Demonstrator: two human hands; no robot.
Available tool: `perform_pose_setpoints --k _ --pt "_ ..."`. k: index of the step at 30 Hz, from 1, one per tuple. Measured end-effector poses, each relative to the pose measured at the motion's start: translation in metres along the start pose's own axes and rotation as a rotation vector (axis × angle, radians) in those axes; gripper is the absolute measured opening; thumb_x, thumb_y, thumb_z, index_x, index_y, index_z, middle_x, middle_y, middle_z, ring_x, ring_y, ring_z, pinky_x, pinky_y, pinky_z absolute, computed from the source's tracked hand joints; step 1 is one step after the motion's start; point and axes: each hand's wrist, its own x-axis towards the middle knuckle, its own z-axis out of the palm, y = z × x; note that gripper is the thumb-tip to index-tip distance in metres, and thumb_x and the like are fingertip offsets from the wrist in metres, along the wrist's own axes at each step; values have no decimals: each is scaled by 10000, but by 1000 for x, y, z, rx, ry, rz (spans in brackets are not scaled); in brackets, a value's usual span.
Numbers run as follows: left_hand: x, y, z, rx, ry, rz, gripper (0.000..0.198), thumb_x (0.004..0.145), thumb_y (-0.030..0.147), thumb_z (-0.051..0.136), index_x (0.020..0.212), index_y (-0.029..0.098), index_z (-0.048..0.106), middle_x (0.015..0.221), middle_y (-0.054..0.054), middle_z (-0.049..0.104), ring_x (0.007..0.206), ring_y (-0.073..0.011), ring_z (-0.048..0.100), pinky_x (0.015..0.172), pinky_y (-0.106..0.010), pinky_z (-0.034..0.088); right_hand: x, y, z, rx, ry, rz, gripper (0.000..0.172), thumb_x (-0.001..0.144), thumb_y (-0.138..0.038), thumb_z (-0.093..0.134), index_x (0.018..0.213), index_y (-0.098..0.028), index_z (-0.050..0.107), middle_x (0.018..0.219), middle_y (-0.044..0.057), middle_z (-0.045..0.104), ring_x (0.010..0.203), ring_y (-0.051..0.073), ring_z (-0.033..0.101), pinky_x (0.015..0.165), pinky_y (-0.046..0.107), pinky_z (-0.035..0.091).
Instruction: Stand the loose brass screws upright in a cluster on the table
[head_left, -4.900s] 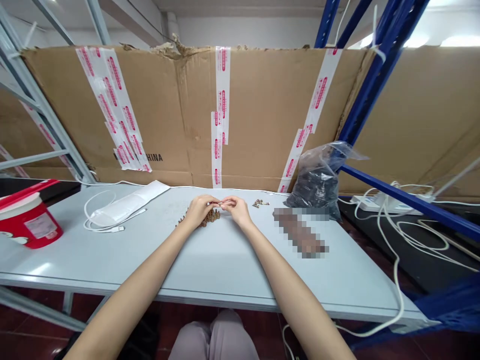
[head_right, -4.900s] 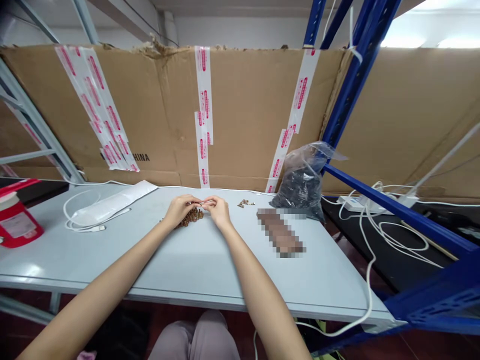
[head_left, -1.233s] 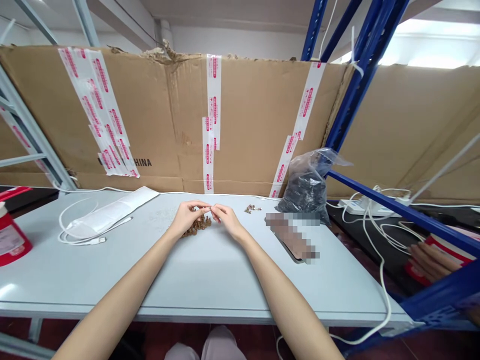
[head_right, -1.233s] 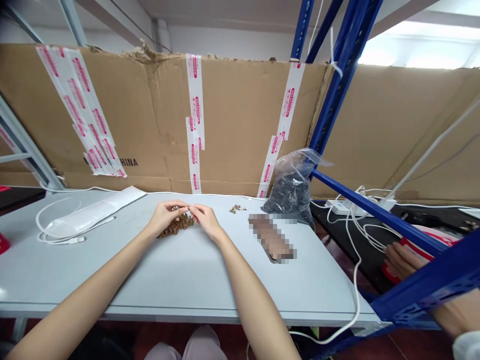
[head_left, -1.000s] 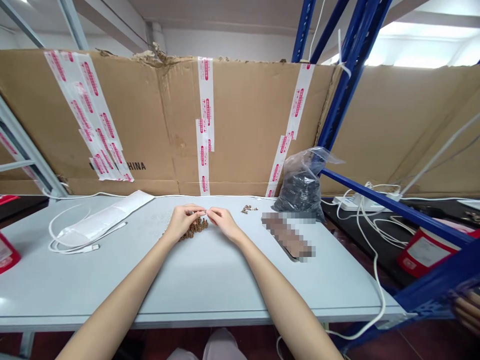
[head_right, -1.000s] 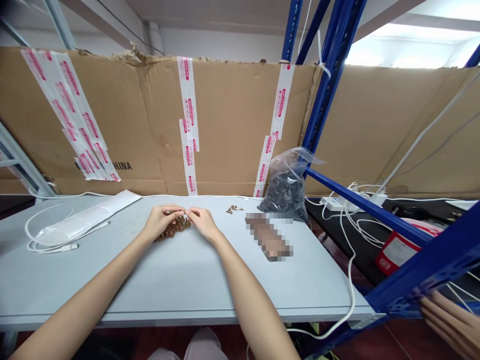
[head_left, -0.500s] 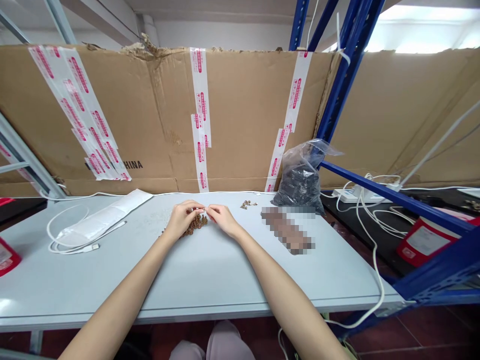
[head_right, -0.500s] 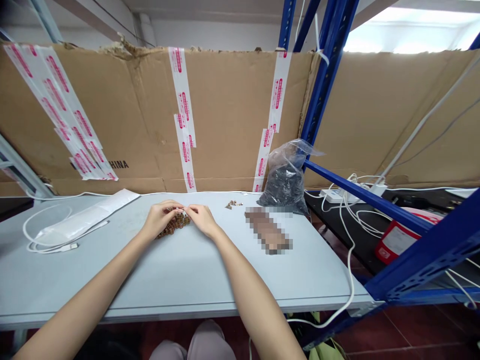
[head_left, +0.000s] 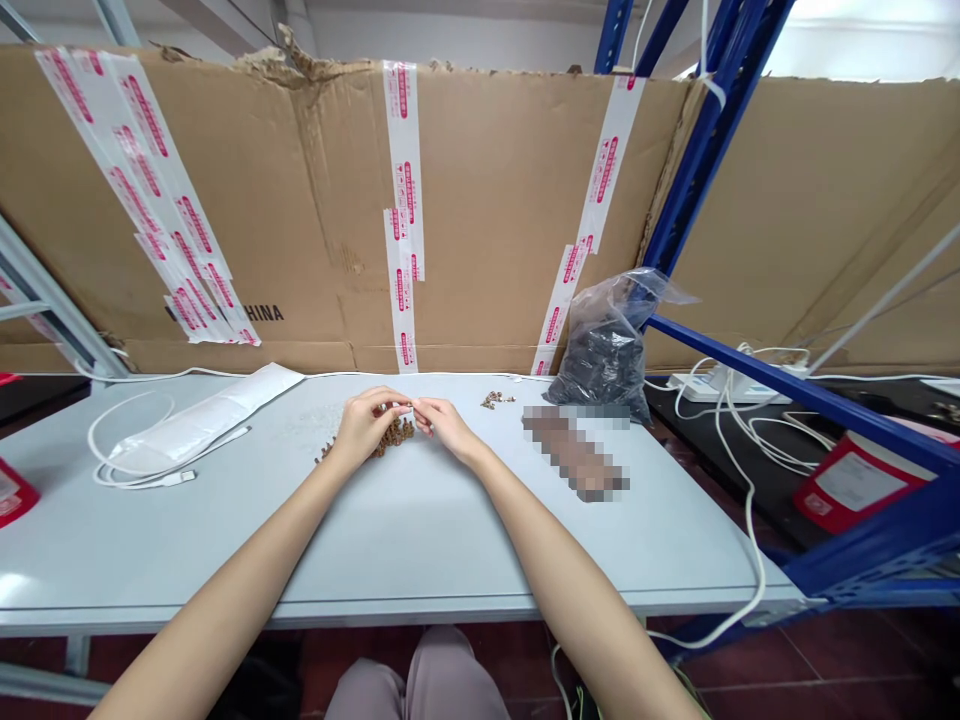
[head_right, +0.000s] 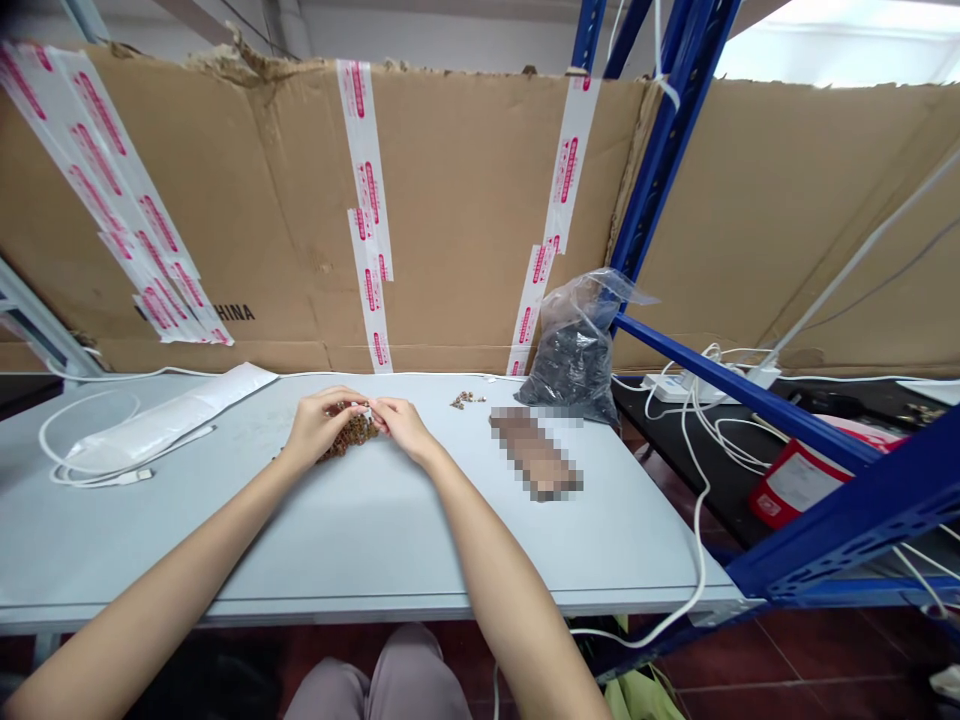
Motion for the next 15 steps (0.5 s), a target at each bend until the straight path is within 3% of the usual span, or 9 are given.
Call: perform_pose_setpoints --k 3,11,15 --pt "0 2 0 17 18 36 162 761 281 542 775 183 670 797 -38 658 762 -149 578 719 -266 435 -1 -1 1 5 -37 13 407 839 -488 340 565 -188 330 489 -54 332 473 82 306 510 222 273" --pt "-1 2 0 47 44 32 156 770 252 523 770 185 664 786 -29 654 734 -139 571 574 -231 401 -6 -9 -1 -333 90 -71 338 835 -457 391 664 -174 457 556 -49 398 548 89 357 573 210 279" --pt "-2 0 1 75 53 92 153 777 242 517 778 188 660 789 -32 652 750 -145 571 647 -251 426 -3 -6 0 -259 64 -68 392 838 -457 371 577 -168 410 523 -47 346 529 86 319 545 218 251"
